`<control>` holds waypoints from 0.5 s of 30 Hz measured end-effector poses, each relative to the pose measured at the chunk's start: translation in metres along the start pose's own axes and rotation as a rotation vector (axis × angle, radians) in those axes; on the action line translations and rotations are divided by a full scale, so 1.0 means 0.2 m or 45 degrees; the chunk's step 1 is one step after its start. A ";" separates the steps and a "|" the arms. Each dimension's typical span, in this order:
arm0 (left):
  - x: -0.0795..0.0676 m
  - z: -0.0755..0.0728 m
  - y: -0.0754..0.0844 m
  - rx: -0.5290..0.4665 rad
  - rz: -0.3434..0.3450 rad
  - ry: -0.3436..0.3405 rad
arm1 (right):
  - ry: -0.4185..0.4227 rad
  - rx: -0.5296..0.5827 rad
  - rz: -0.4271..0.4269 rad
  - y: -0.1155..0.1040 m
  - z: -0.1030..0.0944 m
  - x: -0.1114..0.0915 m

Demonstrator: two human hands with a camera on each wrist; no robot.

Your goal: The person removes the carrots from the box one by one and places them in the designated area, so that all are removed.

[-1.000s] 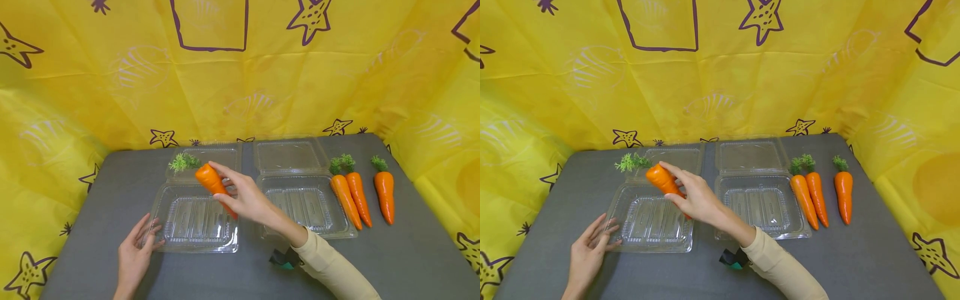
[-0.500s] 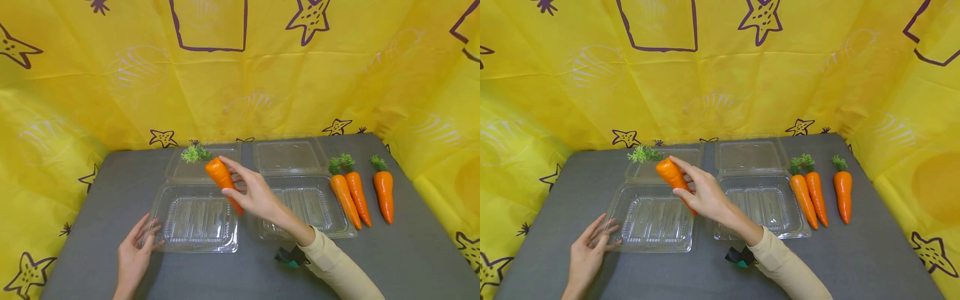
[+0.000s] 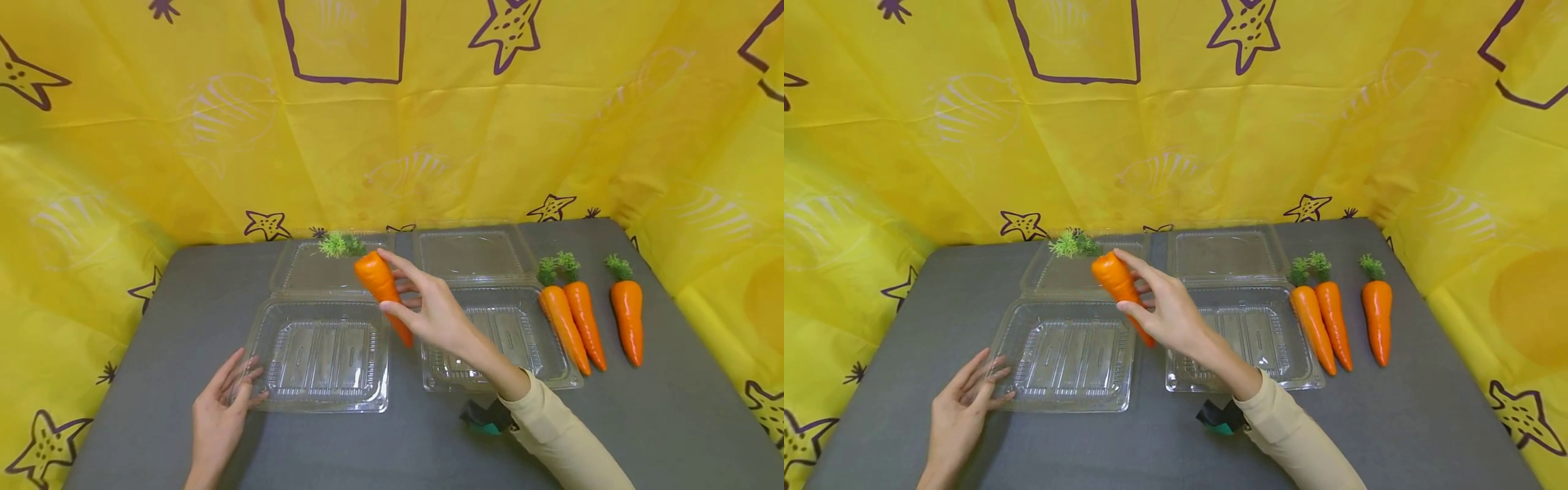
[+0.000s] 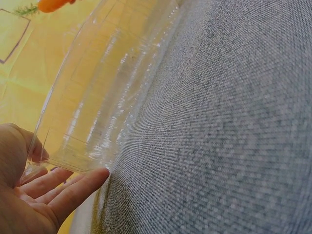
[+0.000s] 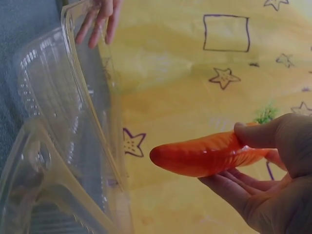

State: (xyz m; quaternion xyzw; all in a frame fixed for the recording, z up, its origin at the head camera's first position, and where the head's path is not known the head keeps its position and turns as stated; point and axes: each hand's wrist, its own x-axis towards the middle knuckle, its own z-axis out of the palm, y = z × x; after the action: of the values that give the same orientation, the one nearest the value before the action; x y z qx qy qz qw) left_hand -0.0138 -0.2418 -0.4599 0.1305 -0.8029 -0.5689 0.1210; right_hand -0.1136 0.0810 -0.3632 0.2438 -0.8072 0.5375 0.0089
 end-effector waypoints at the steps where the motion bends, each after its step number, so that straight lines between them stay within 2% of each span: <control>1: 0.00 0.00 0.00 -0.001 0.001 0.000 | 0.007 0.000 0.006 0.00 -0.01 0.00; 15: 0.00 0.00 0.00 0.006 0.002 0.013 | 0.074 0.013 0.053 0.03 -0.10 -0.02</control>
State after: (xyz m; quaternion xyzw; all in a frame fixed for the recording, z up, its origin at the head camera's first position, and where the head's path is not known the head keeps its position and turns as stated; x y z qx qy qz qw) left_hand -0.0138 -0.2416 -0.4605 0.1331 -0.8037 -0.5662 0.1252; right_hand -0.1171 0.1020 -0.3608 0.2113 -0.8087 0.5485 0.0200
